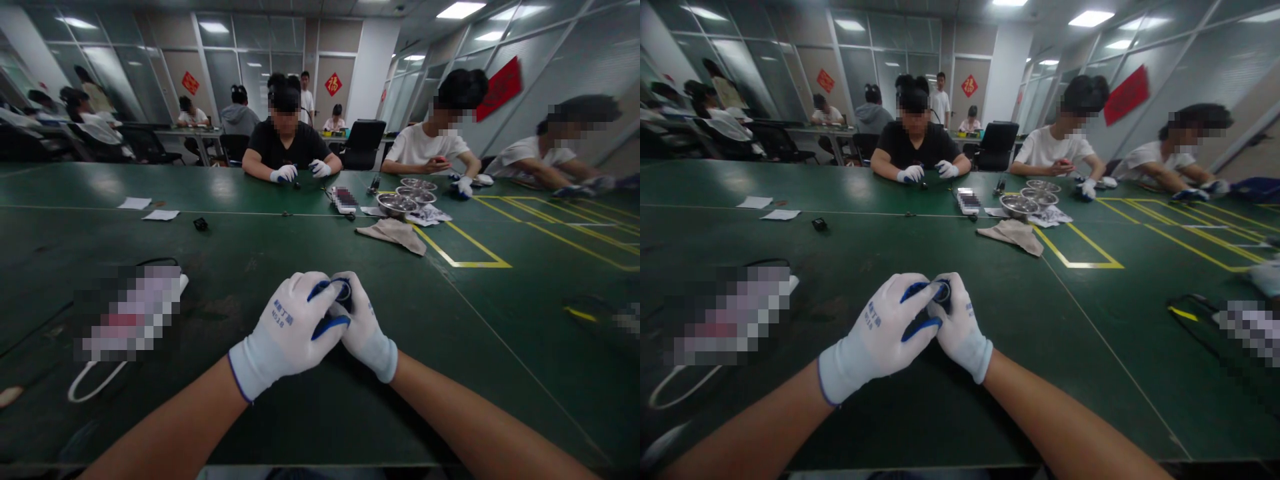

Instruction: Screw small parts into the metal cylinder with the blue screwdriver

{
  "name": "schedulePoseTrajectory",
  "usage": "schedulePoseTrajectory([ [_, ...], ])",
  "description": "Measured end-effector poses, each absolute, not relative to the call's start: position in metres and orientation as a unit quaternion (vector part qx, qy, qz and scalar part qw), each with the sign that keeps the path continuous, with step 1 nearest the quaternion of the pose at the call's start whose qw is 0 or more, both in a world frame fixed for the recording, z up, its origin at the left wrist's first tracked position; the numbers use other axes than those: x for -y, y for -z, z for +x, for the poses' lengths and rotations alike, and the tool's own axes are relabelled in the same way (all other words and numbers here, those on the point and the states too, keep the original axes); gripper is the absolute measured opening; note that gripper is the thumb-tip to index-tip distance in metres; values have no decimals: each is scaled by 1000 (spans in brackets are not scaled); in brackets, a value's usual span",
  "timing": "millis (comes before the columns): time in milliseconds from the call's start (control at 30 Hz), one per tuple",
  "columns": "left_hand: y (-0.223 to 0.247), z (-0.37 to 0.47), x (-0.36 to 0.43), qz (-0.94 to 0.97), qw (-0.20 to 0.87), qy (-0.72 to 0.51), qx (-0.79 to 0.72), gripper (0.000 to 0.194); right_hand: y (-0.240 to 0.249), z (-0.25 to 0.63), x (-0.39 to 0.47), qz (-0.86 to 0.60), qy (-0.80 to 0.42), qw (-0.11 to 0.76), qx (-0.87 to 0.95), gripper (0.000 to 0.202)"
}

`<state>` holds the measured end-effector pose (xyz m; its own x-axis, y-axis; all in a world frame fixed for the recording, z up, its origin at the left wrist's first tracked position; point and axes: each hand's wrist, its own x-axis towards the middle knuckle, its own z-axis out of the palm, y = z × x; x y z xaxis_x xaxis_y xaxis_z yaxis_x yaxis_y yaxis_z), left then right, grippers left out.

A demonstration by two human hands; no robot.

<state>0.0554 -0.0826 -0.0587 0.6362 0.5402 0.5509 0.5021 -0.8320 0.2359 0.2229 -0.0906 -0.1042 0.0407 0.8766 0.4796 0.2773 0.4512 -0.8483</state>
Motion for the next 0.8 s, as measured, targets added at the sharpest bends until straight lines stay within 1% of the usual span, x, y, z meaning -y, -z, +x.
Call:
schedulePoseTrajectory([
  [100, 70, 54, 72, 863, 73, -375, -331, 47, 105, 225, 90, -482, -257, 568, 616, 12],
  [167, 82, 53, 56, 823, 82, -391, -404, 48, 108, 225, 89, -517, -235, 572, 592, 14],
  [233, 93, 52, 31, 785, 68, -349, -507, 55, 110, 225, 88, -536, -224, 579, 572, 14],
  [267, 98, 52, 16, 774, 62, -302, -553, 62, 111, 225, 88, -539, -223, 581, 568, 14],
  [333, 104, 54, -18, 754, 63, -217, -617, 77, 113, 224, 89, -545, -225, 581, 561, 15],
  [367, 104, 57, -36, 748, 60, -190, -633, 80, 113, 223, 90, -552, -227, 578, 557, 15],
  [433, 102, 65, -74, 731, 36, -166, -661, 86, 113, 222, 92, -567, -234, 568, 548, 17],
  [633, 95, 99, -182, 669, 43, -148, -727, 100, 109, 221, 103, -583, -246, 559, 536, 10],
  [700, 95, 108, -207, 666, 50, -142, -731, 101, 107, 221, 108, -588, -239, 567, 525, 8],
  [800, 97, 114, -228, 712, 56, -117, -691, 88, 105, 220, 113, -607, -227, 580, 493, 10],
])
